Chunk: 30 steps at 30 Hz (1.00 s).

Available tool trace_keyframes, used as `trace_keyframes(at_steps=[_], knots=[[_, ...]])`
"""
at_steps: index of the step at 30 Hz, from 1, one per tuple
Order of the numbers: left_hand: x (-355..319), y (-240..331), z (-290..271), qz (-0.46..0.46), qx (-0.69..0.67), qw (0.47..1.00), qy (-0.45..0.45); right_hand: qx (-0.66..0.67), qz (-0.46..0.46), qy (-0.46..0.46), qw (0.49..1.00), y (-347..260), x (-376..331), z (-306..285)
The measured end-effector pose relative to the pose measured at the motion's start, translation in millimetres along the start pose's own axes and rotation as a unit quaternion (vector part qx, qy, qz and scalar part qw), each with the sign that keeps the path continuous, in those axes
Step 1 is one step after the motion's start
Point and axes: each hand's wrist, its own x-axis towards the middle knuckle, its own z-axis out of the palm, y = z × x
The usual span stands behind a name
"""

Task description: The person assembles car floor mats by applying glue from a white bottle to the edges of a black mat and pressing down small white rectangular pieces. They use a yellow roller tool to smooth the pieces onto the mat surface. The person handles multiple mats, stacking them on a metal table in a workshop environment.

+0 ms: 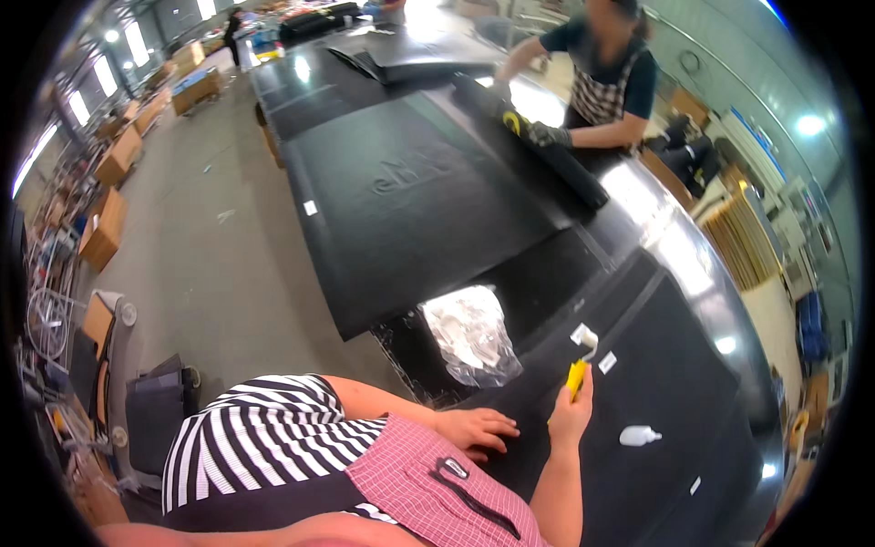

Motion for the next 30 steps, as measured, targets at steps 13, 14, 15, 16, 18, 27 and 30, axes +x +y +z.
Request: trace_keyframes(at_steps=[13, 14, 15, 16, 18, 27, 30], knots=[[-22, 16, -11, -0.042, 0.005, 0.999, -0.025, 0.147, 0.137, 0.04, 0.979, -13, -41, 9], [-23, 13, -8, -0.032, 0.005, 0.999, -0.017, 0.16, 0.128, 0.07, 0.976, 7, -35, 8], [-23, 12, -6, -0.032, 0.01, 0.999, -0.018, 0.149, 0.135, 0.073, 0.977, 11, -36, -1], [-23, 13, -7, -0.034, 0.001, 0.999, -0.015, 0.141, 0.141, 0.075, 0.977, 14, -37, -6], [-20, 16, -6, -0.027, -0.004, 1.0, -0.014, 0.161, 0.139, 0.075, 0.974, 15, -45, -13], [-5, 42, -34, -0.091, 0.054, 0.994, -0.039, -0.03, 0.07, 0.141, 0.987, 9, -106, -29], [5, 51, -34, -0.103, 0.081, 0.989, -0.066, -0.121, 0.09, 0.143, 0.978, 2, -132, -55]])
